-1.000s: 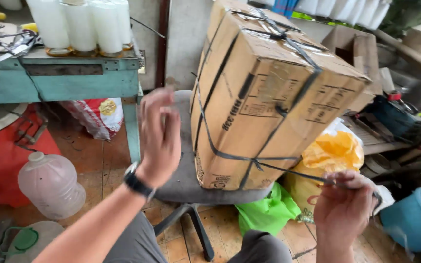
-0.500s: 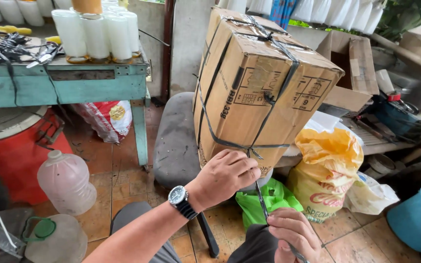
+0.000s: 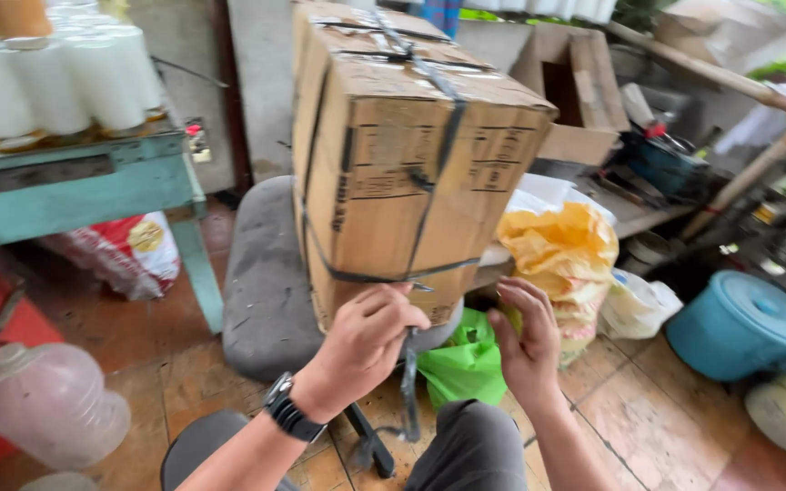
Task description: Securing a cardboard box with plastic strapping by hand and using a small tool to tension the straps.
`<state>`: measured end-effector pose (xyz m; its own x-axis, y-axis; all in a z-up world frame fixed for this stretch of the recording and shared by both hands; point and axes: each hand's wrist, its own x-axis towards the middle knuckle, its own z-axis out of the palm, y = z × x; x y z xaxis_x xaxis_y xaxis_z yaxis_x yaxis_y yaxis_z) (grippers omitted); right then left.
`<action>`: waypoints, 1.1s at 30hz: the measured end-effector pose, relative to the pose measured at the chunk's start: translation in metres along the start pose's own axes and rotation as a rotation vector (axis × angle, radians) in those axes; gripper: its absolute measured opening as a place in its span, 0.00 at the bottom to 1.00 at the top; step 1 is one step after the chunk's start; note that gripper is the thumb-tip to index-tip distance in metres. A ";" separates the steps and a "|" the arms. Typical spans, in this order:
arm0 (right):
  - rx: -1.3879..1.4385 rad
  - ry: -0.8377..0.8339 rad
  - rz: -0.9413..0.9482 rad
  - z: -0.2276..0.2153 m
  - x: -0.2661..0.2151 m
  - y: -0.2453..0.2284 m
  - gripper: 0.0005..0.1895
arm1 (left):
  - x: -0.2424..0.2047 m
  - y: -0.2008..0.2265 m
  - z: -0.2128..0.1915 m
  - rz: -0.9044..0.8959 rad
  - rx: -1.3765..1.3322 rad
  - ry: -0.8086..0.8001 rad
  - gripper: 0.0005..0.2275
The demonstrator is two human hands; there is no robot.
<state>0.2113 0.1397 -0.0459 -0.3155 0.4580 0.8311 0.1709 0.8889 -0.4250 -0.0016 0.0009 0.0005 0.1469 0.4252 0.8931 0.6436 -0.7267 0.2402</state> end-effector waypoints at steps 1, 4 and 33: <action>0.016 0.036 -0.018 0.004 0.007 0.001 0.14 | 0.001 0.001 -0.001 -0.008 0.001 0.011 0.14; -0.015 0.104 -0.127 0.012 0.024 -0.002 0.09 | 0.001 0.002 -0.003 -0.039 -0.023 0.020 0.13; -0.216 -0.313 -0.085 0.026 0.061 0.013 0.07 | 0.056 -0.049 -0.061 0.787 0.586 -0.230 0.09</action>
<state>0.1701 0.1798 -0.0101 -0.6012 0.3926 0.6960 0.3139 0.9170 -0.2462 -0.0704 0.0274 0.0623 0.7909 0.0773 0.6071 0.5599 -0.4920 -0.6667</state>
